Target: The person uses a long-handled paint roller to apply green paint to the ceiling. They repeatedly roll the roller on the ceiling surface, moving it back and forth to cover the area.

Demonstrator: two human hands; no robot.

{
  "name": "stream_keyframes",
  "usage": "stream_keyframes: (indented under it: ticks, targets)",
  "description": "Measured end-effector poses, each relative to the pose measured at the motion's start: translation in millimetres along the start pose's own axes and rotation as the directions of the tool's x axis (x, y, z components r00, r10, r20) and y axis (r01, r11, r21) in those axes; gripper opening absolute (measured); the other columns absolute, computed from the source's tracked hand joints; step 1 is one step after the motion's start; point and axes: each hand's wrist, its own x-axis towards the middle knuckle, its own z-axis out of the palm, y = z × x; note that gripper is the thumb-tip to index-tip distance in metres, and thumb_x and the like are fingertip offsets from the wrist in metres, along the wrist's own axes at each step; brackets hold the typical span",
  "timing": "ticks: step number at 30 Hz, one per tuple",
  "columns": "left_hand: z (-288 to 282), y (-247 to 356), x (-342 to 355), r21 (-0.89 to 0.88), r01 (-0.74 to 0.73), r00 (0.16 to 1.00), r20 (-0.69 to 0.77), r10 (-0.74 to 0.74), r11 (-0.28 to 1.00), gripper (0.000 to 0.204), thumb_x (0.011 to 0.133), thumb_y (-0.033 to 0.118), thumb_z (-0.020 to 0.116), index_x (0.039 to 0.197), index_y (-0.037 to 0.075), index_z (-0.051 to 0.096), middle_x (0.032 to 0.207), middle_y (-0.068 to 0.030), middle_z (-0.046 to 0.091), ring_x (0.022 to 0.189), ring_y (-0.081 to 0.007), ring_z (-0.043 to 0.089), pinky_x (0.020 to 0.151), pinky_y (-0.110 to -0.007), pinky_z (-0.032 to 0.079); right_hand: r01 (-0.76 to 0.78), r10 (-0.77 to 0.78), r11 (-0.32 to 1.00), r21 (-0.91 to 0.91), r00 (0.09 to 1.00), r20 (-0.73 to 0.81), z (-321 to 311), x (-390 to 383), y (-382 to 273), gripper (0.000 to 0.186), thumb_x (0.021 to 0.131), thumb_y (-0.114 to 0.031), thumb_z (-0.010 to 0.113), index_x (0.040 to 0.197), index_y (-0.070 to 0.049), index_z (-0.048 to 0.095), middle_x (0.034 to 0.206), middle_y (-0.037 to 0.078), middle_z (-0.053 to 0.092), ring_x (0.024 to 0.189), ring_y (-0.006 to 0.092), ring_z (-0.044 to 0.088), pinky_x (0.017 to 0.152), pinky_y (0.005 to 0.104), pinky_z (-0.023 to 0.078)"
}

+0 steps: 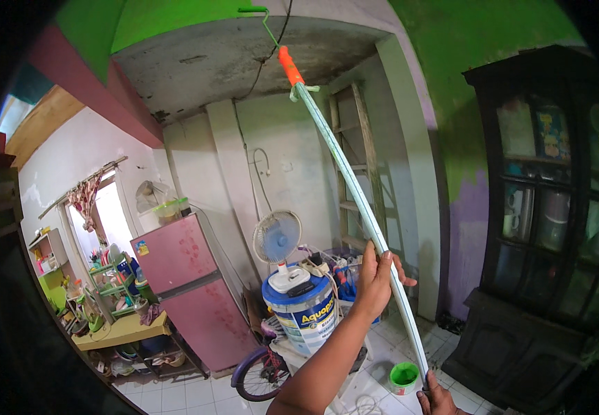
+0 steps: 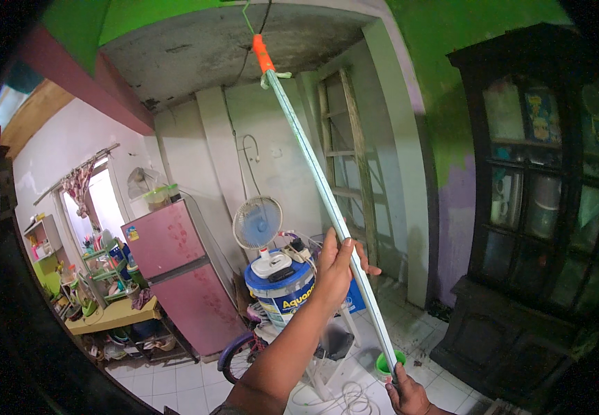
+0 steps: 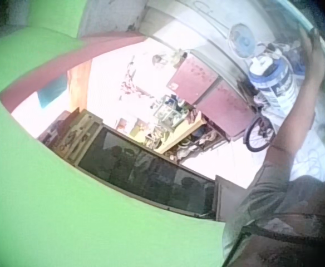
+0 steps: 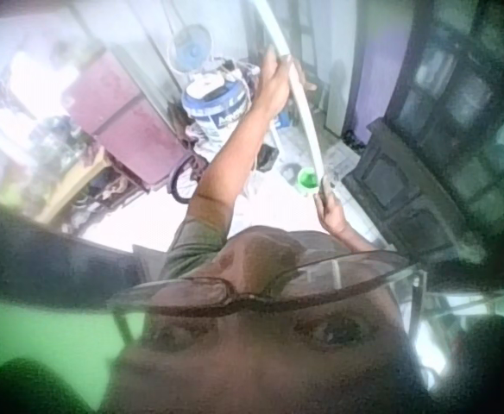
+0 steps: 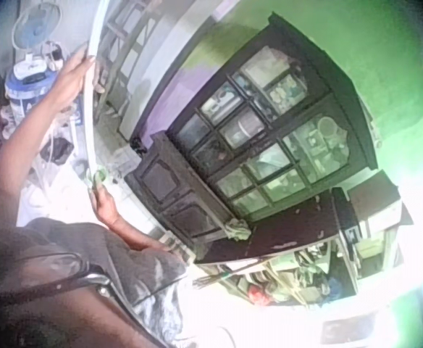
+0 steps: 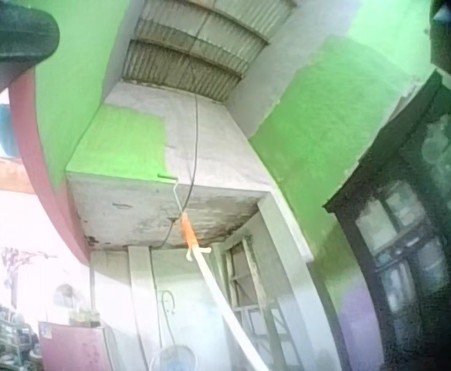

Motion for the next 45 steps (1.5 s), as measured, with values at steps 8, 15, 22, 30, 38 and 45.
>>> stream_keyframes:
  ticks: [8,15,22,30,38,45]
  targets:
    - [-29,-4,8,0.142,-0.014,0.972,-0.23,0.047,0.99,0.062,0.104,0.026,0.048,0.151,0.004,0.016,0.122,-0.0162,0.051,0.103,-0.0236,0.058,0.087,-0.038,0.054,0.052,-0.055,0.976,-0.21,0.998,-0.009,-14,84,-19,0.081,0.088,-0.016,0.066,0.152,-0.005,0.017,0.09,0.03,0.063,0.075,0.0477,0.064,0.066,0.051,0.053]
    - [-36,13,-42,0.221,0.066,0.961,-0.277,-0.002,0.973,0.047,0.1,0.022,0.055,0.137,-0.003,0.04,0.129,-0.018,0.05,0.108,-0.0247,0.059,0.089,-0.038,0.053,0.131,-0.178,0.959,-0.25,0.967,-0.179,-48,223,-83,0.08,0.09,-0.013,0.062,0.155,-0.015,0.015,0.089,0.03,0.064,0.076,0.0478,0.063,0.069,0.054,0.05]
    - [-84,26,-90,0.38,0.055,0.94,-0.331,0.08,0.923,0.036,0.095,0.013,0.063,0.127,0.001,0.052,0.097,-0.0102,0.066,0.087,-0.0147,0.066,0.079,-0.027,0.052,0.169,-0.249,0.941,-0.293,0.932,-0.263,-84,390,-159,0.07,0.095,-0.018,0.055,0.154,-0.017,0.018,0.091,0.031,0.064,0.083,0.0468,0.063,0.077,0.054,0.049]
    - [-116,37,-109,0.383,0.09,0.932,-0.358,0.058,0.919,0.032,0.093,0.004,0.063,0.123,-0.003,0.053,0.122,-0.0127,0.056,0.097,-0.0139,0.061,0.085,-0.03,0.058,0.339,-0.435,0.891,-0.303,0.829,-0.353,-144,554,-268,0.065,0.097,-0.018,0.053,0.154,-0.015,0.022,0.101,0.027,0.065,0.071,0.0341,0.067,0.072,0.0444,0.054]
    - [-135,38,-103,0.379,0.124,0.918,-0.395,0.039,0.917,0.031,0.093,0.004,0.064,0.121,-0.004,0.054,0.12,-0.0116,0.057,0.096,-0.0146,0.061,0.083,-0.03,0.057,0.269,-0.347,0.926,-0.264,0.881,-0.321,-178,597,-354,0.066,0.097,-0.019,0.053,0.155,-0.015,0.021,0.083,0.017,0.06,0.052,0.0215,0.058,0.053,0.0376,0.053]
    - [-135,22,-98,0.374,0.114,0.936,-0.352,0.027,0.921,0.032,0.093,0.004,0.065,0.122,-0.003,0.053,0.123,-0.0122,0.055,0.096,-0.0148,0.061,0.083,-0.03,0.057,0.287,-0.362,0.91,-0.298,0.901,-0.238,-184,548,-302,0.064,0.096,-0.016,0.05,0.153,-0.011,0.023,0.108,0.023,0.062,0.058,0.0255,0.063,0.062,0.0409,0.055]
